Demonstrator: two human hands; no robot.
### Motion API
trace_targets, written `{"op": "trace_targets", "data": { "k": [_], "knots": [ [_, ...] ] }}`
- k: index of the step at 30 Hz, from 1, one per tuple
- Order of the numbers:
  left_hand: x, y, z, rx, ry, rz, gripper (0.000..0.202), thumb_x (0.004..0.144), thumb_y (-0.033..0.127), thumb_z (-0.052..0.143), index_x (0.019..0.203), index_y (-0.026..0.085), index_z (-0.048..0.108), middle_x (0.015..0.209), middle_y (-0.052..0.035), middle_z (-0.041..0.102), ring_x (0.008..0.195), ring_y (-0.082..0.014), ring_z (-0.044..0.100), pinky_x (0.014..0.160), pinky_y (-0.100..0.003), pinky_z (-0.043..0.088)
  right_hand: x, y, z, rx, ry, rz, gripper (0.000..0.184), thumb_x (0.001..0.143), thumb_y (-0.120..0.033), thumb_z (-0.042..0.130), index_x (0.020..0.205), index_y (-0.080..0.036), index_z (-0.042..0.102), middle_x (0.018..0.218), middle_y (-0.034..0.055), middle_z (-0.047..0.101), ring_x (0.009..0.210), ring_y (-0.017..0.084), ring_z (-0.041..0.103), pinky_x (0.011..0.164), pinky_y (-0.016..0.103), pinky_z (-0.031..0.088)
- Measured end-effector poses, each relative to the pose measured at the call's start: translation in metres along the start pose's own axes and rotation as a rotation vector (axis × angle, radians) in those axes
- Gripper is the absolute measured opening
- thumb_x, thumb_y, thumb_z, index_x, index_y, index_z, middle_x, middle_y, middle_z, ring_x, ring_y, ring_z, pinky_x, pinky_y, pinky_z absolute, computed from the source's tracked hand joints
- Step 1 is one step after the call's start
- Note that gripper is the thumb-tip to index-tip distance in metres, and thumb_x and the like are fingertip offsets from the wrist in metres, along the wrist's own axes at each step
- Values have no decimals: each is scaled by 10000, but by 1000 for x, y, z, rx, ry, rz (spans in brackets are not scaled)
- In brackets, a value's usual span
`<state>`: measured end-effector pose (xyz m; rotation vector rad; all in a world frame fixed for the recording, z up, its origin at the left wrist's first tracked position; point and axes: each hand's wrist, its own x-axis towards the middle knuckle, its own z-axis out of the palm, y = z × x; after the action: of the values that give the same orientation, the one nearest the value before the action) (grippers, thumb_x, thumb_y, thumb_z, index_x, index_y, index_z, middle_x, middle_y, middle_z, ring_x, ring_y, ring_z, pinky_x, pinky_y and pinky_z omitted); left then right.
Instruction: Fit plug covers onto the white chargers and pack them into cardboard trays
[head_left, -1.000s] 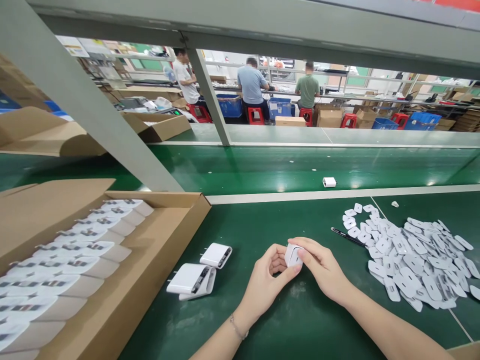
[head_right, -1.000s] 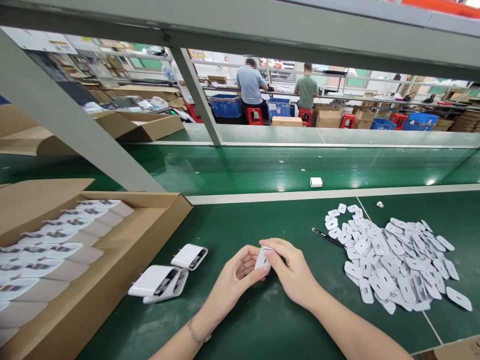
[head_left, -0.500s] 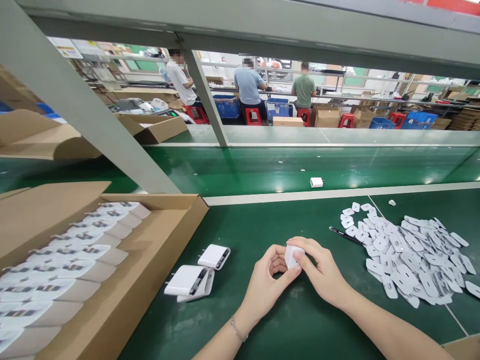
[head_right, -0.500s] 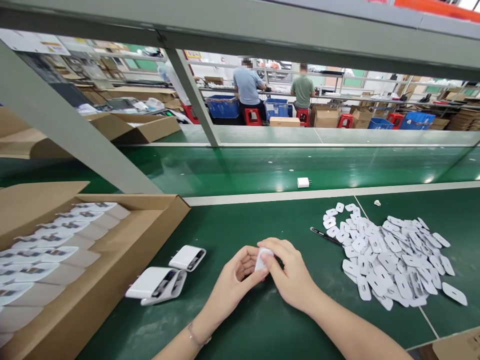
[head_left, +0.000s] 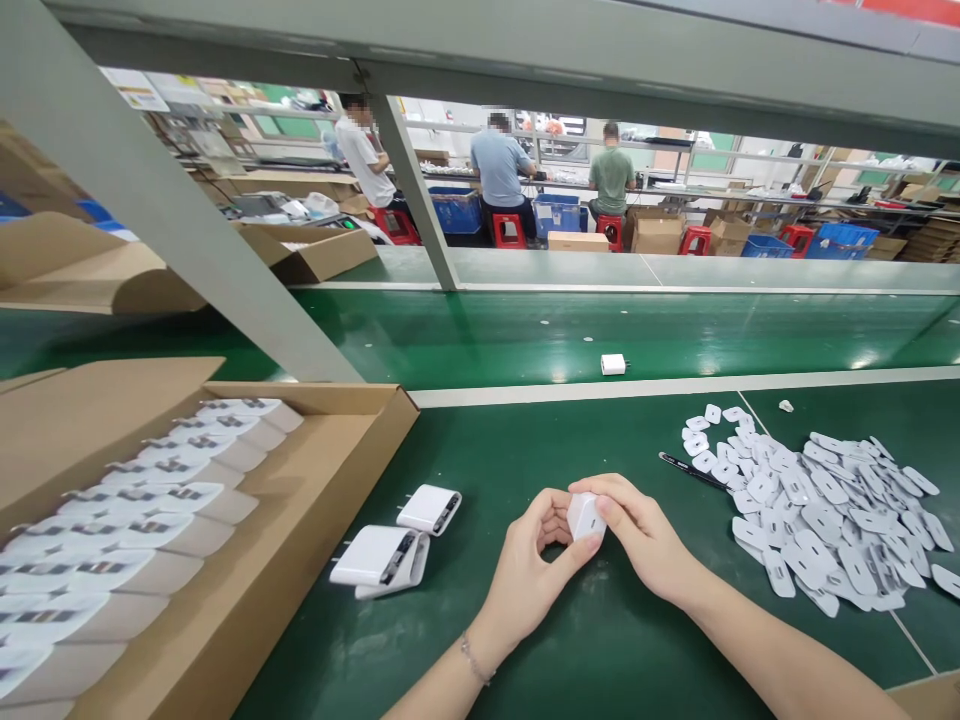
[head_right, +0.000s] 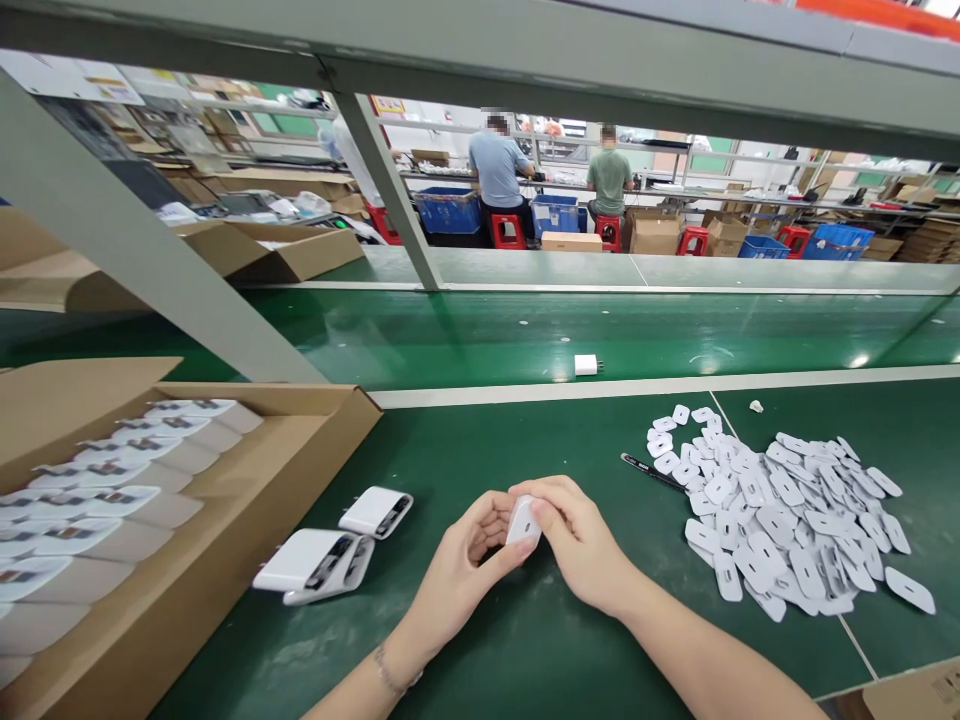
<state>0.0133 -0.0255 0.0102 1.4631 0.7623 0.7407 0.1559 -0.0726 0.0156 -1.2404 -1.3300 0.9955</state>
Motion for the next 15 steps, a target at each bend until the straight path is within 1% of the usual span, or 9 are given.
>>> {"op": "trace_targets", "data": {
  "k": [2,4,8,11,13,15],
  "knots": [
    [0,-1,2,8,3,-7,257,735,334,665,880,155,550,796,-35,615,724,-163,581,674,-266,483,0,1,0,-11,10,-42,316,922,-405,397,1026,-242,647,1044,61,588,1006,186,548,916,347,432],
    [0,-1,3,9,6,-22,271,739,339,661,903,154,549,809,-42,622,727,-165,586,674,-271,491,1,2,-1,-9,9,-49,313,920,-401,403,991,-232,656,1031,61,585,990,186,549,901,342,434],
    [3,-3,4,8,6,-62,280,742,367,654,886,147,556,789,-40,619,662,-152,581,619,-272,502,4,5,-5,40,-10,39,305,911,-406,419,997,-235,656,1038,50,601,982,184,554,893,334,433],
    [5,-3,4,20,21,-58,279,733,370,664,863,146,560,771,-38,623,639,-147,580,603,-268,503,5,6,-5,91,-14,75,291,879,-417,478,1031,-234,646,1053,51,600,970,185,560,871,327,444],
    [4,-3,5,22,24,-49,269,736,364,663,864,150,564,778,-39,634,665,-155,595,617,-265,507,5,7,-4,112,11,77,281,846,-431,526,985,-228,662,1010,51,599,910,181,570,817,315,464],
    [4,-2,7,11,22,-37,250,738,346,665,871,158,568,796,-40,645,709,-164,613,657,-266,514,5,7,-3,141,52,70,267,813,-450,564,880,-220,683,939,47,597,851,177,569,775,310,473]
  ]
}}
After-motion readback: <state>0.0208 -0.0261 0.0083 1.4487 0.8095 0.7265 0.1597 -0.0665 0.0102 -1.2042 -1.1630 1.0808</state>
